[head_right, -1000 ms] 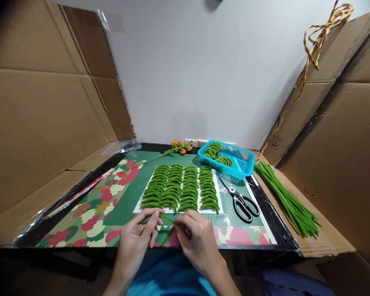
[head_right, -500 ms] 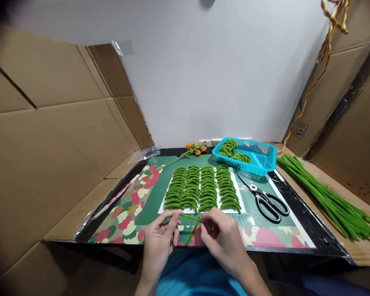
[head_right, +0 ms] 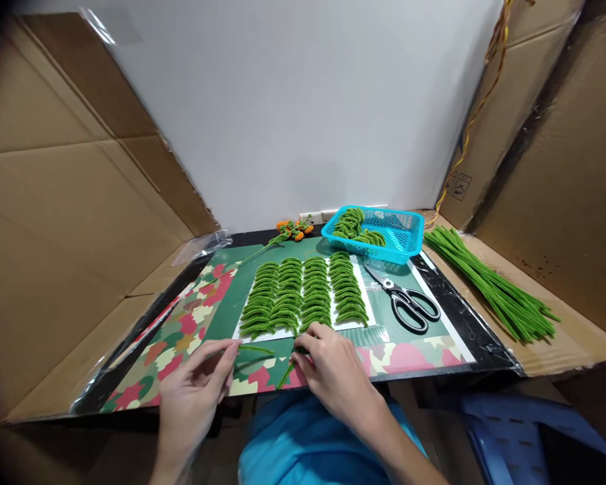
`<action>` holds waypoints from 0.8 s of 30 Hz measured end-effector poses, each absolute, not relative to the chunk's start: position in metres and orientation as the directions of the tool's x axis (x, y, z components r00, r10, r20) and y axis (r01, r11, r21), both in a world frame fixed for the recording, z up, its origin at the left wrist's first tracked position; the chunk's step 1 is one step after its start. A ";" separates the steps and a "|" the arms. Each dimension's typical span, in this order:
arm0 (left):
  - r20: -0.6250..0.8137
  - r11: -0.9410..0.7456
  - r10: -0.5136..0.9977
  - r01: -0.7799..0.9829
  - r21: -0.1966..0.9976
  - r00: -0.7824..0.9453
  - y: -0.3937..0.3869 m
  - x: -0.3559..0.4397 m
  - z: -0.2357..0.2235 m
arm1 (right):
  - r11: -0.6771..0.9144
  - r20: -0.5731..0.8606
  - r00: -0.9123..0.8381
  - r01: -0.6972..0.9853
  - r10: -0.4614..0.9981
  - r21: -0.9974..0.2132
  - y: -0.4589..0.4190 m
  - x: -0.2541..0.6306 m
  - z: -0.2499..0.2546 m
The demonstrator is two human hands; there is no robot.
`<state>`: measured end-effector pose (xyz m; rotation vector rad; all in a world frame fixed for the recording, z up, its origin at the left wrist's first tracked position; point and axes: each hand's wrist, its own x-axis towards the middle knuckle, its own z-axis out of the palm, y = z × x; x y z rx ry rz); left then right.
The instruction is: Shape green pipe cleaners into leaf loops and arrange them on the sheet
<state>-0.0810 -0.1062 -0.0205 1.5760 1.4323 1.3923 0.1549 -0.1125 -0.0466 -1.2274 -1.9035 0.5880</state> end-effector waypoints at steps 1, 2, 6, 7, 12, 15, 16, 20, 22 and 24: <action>0.315 -0.250 0.941 0.372 0.894 -0.126 -0.104 -0.083 -0.022 | 0.428 0.359 -0.234 0.535 0.903 -0.728 -0.112 0.156 -0.047; 0.318 -0.245 0.940 0.407 0.880 -0.120 -0.102 -0.084 -0.024 | 0.432 0.360 -0.240 0.523 0.902 -0.735 -0.111 0.156 -0.047; 0.299 -0.213 0.945 0.442 0.871 -0.132 -0.100 -0.079 -0.030 | 0.470 0.374 -0.285 0.524 0.883 -0.710 -0.109 0.160 -0.047; 0.310 -0.219 0.939 0.439 0.871 -0.147 -0.101 -0.077 -0.030 | 0.485 0.380 -0.300 0.542 0.875 -0.687 -0.110 0.160 -0.046; 0.366 -0.356 0.928 0.470 0.808 0.074 -0.111 -0.064 -0.021 | 0.533 0.419 -0.331 0.492 0.846 -0.688 -0.115 0.162 -0.038; 0.302 -0.382 0.922 0.444 0.810 0.243 -0.117 -0.054 -0.016 | 0.540 0.458 -0.292 0.354 0.840 -0.764 -0.119 0.165 -0.037; 0.287 -0.376 0.922 0.428 0.822 0.260 -0.119 -0.051 -0.016 | 0.538 0.474 -0.261 0.323 0.841 -0.778 -0.119 0.166 -0.037; 0.263 -0.323 0.943 0.362 0.874 0.204 -0.119 -0.039 -0.017 | 0.523 0.494 -0.173 0.243 0.852 -0.817 -0.121 0.168 -0.041; 0.252 -0.295 0.953 0.337 0.894 0.166 -0.118 -0.035 -0.019 | 0.511 0.482 -0.175 0.198 0.858 -0.837 -0.122 0.169 -0.042; 0.233 -0.263 0.964 0.308 0.914 0.131 -0.116 -0.034 -0.022 | 0.496 0.473 -0.165 0.163 0.866 -0.853 -0.123 0.170 -0.042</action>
